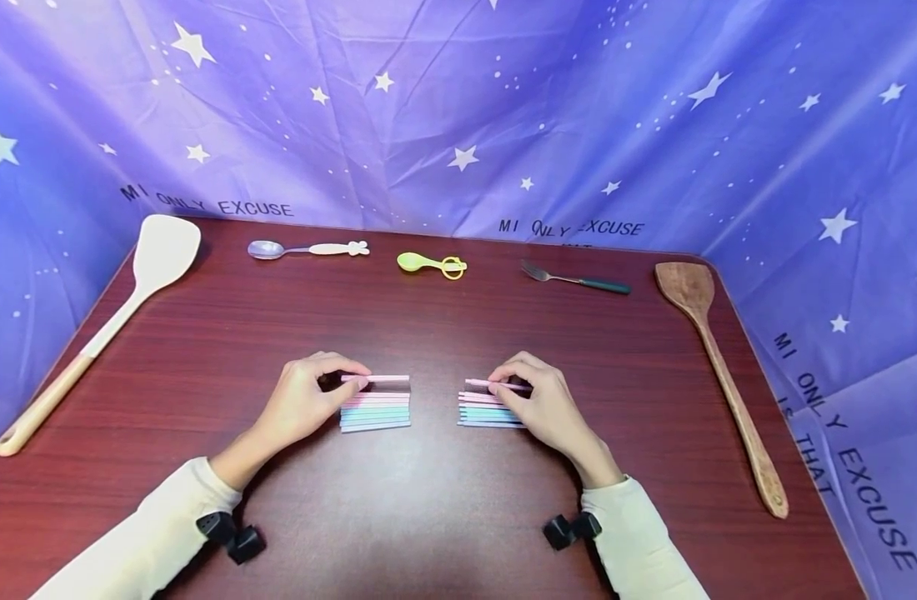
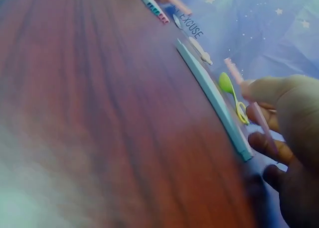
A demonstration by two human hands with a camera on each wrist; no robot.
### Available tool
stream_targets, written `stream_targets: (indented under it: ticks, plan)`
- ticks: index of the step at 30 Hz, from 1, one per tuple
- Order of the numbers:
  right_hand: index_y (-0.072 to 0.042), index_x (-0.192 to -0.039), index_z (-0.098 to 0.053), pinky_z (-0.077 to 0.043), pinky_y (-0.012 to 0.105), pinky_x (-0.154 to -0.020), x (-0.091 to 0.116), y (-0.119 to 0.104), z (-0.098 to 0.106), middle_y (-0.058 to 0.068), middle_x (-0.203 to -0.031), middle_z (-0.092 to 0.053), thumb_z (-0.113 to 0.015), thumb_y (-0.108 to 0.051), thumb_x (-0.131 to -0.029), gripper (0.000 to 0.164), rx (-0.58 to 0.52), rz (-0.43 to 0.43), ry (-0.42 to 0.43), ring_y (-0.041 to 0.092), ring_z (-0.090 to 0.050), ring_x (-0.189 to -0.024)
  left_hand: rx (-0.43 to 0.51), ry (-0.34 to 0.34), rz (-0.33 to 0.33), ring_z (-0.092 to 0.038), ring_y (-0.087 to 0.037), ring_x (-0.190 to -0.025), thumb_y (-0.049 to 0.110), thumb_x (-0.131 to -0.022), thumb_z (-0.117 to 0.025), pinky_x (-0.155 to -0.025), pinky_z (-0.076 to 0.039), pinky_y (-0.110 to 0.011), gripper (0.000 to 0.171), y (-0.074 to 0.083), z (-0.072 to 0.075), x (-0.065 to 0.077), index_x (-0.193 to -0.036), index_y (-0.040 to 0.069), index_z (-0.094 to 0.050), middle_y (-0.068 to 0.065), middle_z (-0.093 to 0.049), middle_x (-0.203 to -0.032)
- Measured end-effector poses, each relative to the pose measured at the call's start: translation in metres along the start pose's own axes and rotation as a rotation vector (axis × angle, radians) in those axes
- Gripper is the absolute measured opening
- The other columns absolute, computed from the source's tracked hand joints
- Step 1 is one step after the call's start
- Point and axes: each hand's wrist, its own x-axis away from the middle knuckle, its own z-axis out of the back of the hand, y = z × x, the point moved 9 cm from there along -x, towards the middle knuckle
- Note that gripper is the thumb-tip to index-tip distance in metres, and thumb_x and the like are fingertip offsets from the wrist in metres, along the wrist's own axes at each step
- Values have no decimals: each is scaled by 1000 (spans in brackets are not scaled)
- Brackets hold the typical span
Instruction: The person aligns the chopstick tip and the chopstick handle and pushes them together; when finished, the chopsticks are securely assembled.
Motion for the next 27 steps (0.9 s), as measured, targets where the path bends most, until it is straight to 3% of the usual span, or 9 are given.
stream_targets:
  ticks: [5, 13, 22, 27]
  plan:
    - [-20, -93, -78, -47, 19, -71, -14, -14, 3, -4, -90, -71, -83, -6, -86, 16, -22, 29, 30, 4, -60, -82, 53, 42, -12, -63, -6, -75, 20, -89, -82, -69, -45, -22, 8, 9, 8, -9, -95, 26, -82, 12, -77, -88]
    - [-21, -93, -78, -48, 18, -68, -32, -31, -5, -7, -91, -70, -82, -10, -89, 12, -81, 35, 25, 4, -60, -81, 107, 31, -14, -64, -6, -76, 17, -89, -82, -70, -45, -21, 10, 18, 6, -21, -97, 24, -83, 10, -77, -88]
    - [-20, -94, -78, -49, 21, -68, -32, -37, -12, -7, -91, -69, -81, -11, -90, 10, -99, 43, 7, 5, -60, -80, 123, 3, -15, -63, -5, -76, 17, -89, -81, -69, -49, -30, 10, 24, 1, -21, -96, 24, -83, 11, -77, -87]
    - [-20, -94, -78, -49, 18, -67, -31, -39, -15, -7, -91, -69, -81, -10, -89, 11, -101, 52, 1, 5, -60, -80, 116, -2, -21, -63, -5, -76, 17, -89, -81, -69, -48, -28, 9, 25, -2, -20, -96, 24, -83, 11, -77, -87]
